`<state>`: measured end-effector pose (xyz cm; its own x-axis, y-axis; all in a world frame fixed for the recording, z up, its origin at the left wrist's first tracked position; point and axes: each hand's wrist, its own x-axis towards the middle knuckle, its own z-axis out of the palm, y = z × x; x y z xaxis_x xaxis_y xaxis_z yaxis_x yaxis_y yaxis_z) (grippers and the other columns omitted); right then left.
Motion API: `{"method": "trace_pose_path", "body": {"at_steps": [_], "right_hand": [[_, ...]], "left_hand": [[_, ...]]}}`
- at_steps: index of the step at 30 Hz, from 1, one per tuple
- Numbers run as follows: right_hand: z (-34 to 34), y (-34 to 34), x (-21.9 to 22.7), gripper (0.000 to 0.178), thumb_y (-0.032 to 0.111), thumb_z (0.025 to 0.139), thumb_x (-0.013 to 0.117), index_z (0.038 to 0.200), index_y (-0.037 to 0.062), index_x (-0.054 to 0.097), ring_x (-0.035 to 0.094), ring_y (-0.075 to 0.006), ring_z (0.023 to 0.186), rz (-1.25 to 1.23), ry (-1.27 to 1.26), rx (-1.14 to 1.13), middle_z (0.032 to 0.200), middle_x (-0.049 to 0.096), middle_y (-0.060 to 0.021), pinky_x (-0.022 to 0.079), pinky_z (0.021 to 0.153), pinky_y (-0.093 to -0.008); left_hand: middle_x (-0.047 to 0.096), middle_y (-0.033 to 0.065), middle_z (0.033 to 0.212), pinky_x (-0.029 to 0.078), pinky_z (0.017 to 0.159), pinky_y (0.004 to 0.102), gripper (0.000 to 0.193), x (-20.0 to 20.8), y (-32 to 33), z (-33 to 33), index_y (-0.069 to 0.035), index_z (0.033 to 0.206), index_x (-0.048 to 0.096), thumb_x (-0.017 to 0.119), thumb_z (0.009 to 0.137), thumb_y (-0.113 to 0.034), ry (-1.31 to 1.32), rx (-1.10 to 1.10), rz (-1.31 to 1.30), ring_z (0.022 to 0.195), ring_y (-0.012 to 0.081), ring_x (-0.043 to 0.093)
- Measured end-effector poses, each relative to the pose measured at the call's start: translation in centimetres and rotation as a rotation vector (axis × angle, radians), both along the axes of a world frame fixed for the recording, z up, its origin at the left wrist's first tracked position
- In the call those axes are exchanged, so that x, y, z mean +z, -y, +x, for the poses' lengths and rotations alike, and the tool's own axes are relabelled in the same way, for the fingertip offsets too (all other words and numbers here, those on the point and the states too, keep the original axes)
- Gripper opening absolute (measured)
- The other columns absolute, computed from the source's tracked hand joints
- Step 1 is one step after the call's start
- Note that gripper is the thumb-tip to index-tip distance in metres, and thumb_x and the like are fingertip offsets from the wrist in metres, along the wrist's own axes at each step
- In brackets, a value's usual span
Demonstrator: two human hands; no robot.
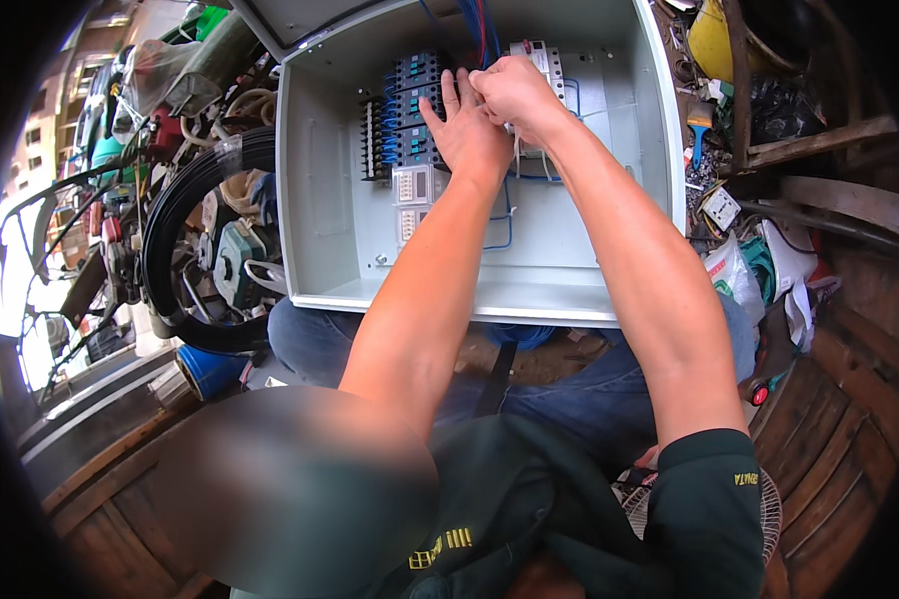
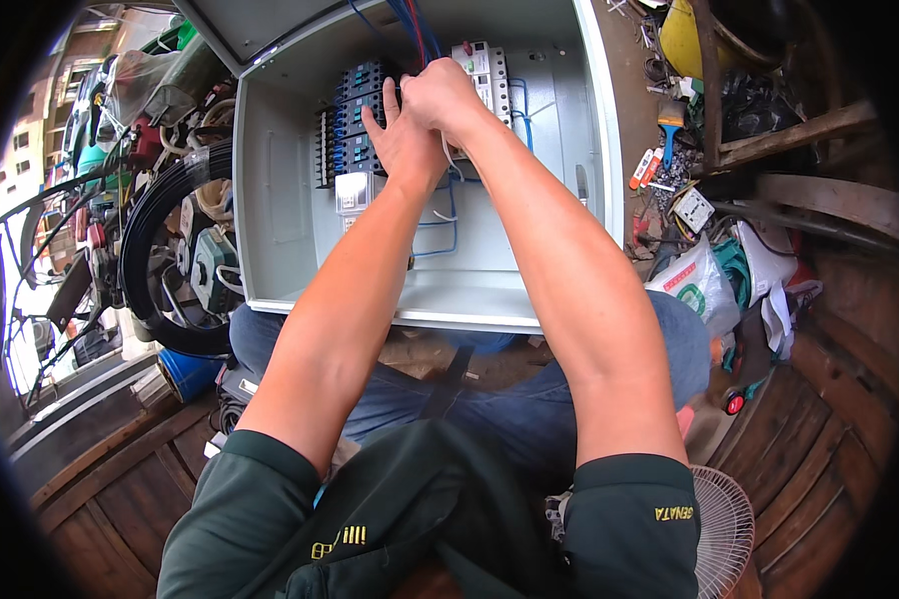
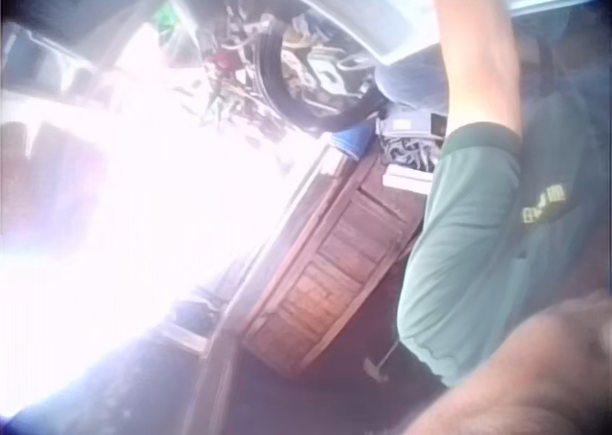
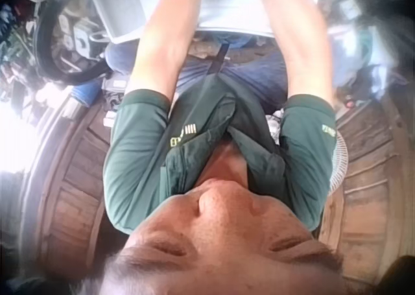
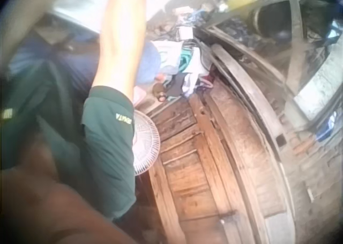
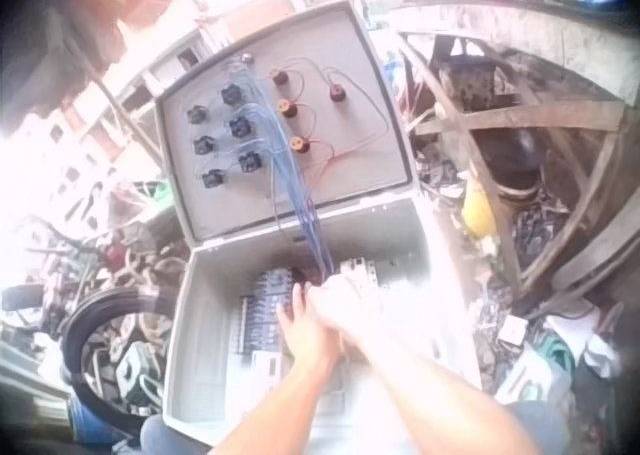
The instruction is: The person connects blue and white wires to terminals inside an open electrical panel. They strip wire ends, insert them into terminal blocks, and tighten connections using a screwdriver. The person also handles a plastic bag containing small parts.
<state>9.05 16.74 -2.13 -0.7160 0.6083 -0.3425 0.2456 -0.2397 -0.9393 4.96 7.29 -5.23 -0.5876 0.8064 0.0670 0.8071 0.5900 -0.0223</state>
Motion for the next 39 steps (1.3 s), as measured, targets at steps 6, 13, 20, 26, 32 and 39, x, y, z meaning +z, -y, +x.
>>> {"method": "trace_pose_path", "body": {"at_steps": [6,13,20,26,32,39], "right_hand": [[1.1,-1.6,2.8,0.025,0.024,0.091,0.063,0.086,-0.0007,0.064,0.062,-0.0121,0.069,0.072,0.137,0.174,0.081,0.067,-0.0104,0.047,0.054,-0.0283],[4.7,-3.2,7.3,0.033,0.028,0.090,0.064,0.104,-0.0019,0.068,0.067,-0.0194,0.081,0.768,0.146,0.193,0.091,0.070,-0.0112,0.053,0.076,-0.0322],[12.7,-1.9,11.4,0.029,0.023,0.091,0.062,0.094,-0.0056,0.067,0.062,-0.0124,0.069,0.526,0.089,0.258,0.077,0.066,-0.0066,0.051,0.064,-0.0286],[15.4,-1.6,9.4,0.025,0.023,0.097,0.060,0.096,-0.0016,0.067,0.061,-0.0095,0.073,0.364,0.058,0.075,0.085,0.068,-0.0046,0.051,0.070,-0.0254],[14.9,-1.6,8.5,0.024,0.021,0.097,0.060,0.095,-0.0017,0.067,0.060,-0.0091,0.071,0.470,0.115,0.092,0.082,0.068,-0.0043,0.050,0.067,-0.0244],[14.8,-1.7,8.5,0.025,0.021,0.091,0.064,0.089,-0.0030,0.068,0.060,-0.0109,0.064,0.495,0.085,0.080,0.072,0.067,-0.0051,0.049,0.060,-0.0274]], "left_hand": [[0.056,0.0154,0.138,0.039,0.108,0.0450,0.025,2.3,2.3,-3.6,0.001,0.104,0.070,0.060,0.083,-0.005,0.041,-0.356,0.109,0.136,0.0323,0.045],[0.070,0.0182,0.094,0.058,0.063,0.0302,0.028,6.2,5.8,-0.9,0.011,0.110,0.062,0.059,0.090,-0.007,1.120,0.108,-0.027,0.080,0.0170,0.071],[0.070,0.0239,0.092,0.058,0.072,0.0369,0.032,2.3,4.0,0.3,0.014,0.099,0.063,0.059,0.089,-0.017,1.008,0.096,-0.359,0.076,0.0292,0.072],[0.067,0.0294,0.101,0.051,0.087,0.0487,0.040,1.3,4.7,2.3,0.008,0.101,0.066,0.065,0.087,-0.030,0.784,0.187,-0.121,0.098,0.0427,0.065],[0.066,0.0316,0.101,0.050,0.087,0.0505,0.040,1.0,4.3,3.0,0.009,0.099,0.065,0.060,0.090,-0.030,0.804,0.253,-0.059,0.098,0.0459,0.064],[0.065,0.0356,0.088,0.051,0.085,0.0497,0.038,-0.9,4.4,1.8,0.012,0.091,0.063,0.054,0.086,-0.024,0.770,0.108,0.015,0.089,0.0499,0.064]]}}
